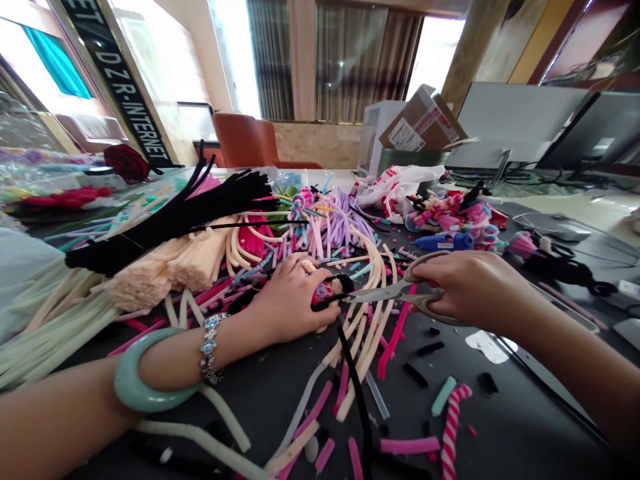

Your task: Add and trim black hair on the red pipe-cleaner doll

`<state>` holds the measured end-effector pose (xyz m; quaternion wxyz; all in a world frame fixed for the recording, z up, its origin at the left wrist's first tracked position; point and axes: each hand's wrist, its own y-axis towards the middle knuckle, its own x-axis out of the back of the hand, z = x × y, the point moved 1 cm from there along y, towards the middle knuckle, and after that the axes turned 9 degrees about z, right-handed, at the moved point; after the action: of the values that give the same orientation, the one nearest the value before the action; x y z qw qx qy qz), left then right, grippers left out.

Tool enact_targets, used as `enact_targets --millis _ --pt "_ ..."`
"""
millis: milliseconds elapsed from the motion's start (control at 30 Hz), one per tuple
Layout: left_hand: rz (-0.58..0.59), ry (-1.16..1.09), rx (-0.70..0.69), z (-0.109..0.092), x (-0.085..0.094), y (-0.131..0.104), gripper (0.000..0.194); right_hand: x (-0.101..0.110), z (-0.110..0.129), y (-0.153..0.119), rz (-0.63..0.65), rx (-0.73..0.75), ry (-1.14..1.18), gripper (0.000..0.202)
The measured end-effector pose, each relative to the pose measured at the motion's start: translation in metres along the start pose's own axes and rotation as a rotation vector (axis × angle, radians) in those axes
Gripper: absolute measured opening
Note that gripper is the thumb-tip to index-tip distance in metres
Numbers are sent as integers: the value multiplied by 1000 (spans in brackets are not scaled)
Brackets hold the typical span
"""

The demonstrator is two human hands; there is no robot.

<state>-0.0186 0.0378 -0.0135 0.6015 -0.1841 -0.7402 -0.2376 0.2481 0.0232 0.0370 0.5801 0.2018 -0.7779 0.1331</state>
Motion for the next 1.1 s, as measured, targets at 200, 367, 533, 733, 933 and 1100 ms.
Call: enact_targets --millis 200,367,533,733,933,1100 --pt "7 -15 6 0 0 0 51 3 3 -2 29 -23 -12 10" --pt "21 -38 5 0 -1 2 49 3 6 -3 50 -47 -25 5" --pt "25 -51 0 1 -1 2 47 0 6 -3 27 -18 1 3" --pt "24 -45 9 1 -2 2 48 0 2 -4 -4 -7 19 2" --pt "26 -49 4 2 -2 3 47 1 -4 -4 -17 -29 24 9" --pt "29 -50 9 2 -2 2 48 0 2 -1 -33 14 19 8"
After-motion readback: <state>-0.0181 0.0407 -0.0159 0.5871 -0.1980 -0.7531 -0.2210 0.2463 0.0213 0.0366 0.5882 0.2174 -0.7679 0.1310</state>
